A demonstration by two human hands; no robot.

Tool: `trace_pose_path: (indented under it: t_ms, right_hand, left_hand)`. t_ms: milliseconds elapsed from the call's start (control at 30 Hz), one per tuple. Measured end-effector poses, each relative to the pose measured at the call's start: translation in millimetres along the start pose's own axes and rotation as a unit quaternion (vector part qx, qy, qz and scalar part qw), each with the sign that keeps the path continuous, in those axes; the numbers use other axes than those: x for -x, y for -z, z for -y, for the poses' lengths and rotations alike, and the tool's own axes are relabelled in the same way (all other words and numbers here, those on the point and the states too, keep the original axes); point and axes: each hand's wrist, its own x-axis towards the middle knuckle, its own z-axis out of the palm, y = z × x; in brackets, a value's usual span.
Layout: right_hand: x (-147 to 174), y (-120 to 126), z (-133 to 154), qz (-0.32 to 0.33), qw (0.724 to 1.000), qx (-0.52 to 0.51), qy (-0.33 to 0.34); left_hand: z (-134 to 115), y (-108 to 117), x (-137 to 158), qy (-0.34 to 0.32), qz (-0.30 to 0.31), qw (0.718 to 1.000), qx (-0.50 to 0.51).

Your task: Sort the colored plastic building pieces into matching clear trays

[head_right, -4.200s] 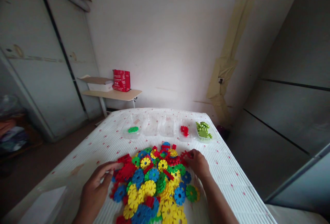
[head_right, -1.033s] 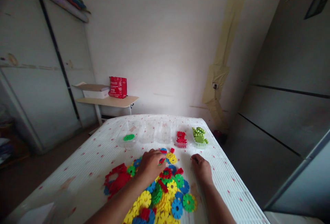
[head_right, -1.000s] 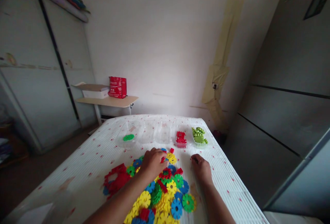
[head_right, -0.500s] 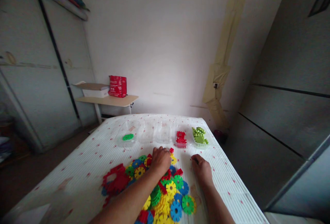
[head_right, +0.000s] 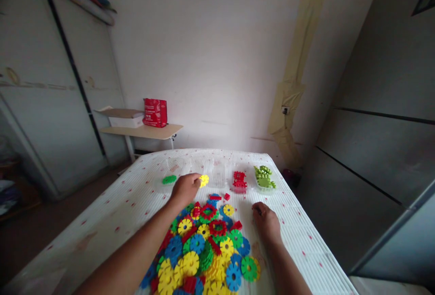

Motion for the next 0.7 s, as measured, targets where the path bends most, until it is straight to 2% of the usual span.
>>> trace_pose_path:
  t_ms: [167,367,500,700]
  right_hand:
    - [0,-1,-2,-0.004,1.0,0.008,0.008]
    - [-1,-1,-5,0.008,1.0,0.004,0.02]
    - [0,-1,-4,0.006,1.0,0.001,0.015]
    - [1,-2,-5,-0.001,1.0,0.002,0.017]
  left_hand:
    - [15,20,-26,0.011,-0.055,0.998,0.04]
    - [25,17,-28,0.017,-0.085,0.993,0.082]
    - [37,13,-5,0.023,-0.084,0.991,0.098]
    - [68,17,64,-0.013,-0.14,0.985,0.102]
